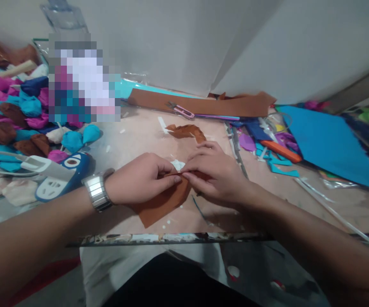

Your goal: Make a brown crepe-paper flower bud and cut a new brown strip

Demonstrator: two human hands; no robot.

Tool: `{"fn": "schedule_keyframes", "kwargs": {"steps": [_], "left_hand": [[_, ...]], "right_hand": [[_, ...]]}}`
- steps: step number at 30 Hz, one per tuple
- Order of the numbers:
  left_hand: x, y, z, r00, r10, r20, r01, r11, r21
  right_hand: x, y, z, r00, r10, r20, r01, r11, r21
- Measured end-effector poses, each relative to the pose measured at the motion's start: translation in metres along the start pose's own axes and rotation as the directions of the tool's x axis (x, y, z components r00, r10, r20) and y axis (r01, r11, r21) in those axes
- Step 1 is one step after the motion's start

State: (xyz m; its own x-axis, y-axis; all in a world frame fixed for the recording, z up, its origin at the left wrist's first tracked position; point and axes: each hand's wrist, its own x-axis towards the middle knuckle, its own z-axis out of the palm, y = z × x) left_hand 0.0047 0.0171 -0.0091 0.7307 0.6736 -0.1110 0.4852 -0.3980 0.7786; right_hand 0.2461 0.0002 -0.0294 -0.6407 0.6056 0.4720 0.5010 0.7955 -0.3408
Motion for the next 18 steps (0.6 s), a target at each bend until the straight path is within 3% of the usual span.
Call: {"fn": "schedule_keyframes", "kwargs": {"steps": [11, 15, 18], "left_hand": [[0.0004, 0.0016, -0.0049, 0.989, -0.060, 0.139, 0.101, 0.944, -0.313], [0.0002, 0.0043, -0.0086, 0.977, -0.126, 0.170, 0.182, 0.912, -0.368], [0.0008, 0.0046, -0.0081, 0.981, -0.114, 0.155, 0.164, 0.916, -0.367]], "right_hand": [[-0.0005, -0.0014, -0.0022, 0.991, -0.098, -0.090, 0.097, 0.995, -0.024], [-0.0013, -0.0013, -0.0029, 0.984, -0.145, -0.105, 0.139, 0.988, -0.063], [-0.0015, -0.0019, -0.0038, 0.979, -0.176, -0.100, 0.170, 0.983, -0.063]]}}
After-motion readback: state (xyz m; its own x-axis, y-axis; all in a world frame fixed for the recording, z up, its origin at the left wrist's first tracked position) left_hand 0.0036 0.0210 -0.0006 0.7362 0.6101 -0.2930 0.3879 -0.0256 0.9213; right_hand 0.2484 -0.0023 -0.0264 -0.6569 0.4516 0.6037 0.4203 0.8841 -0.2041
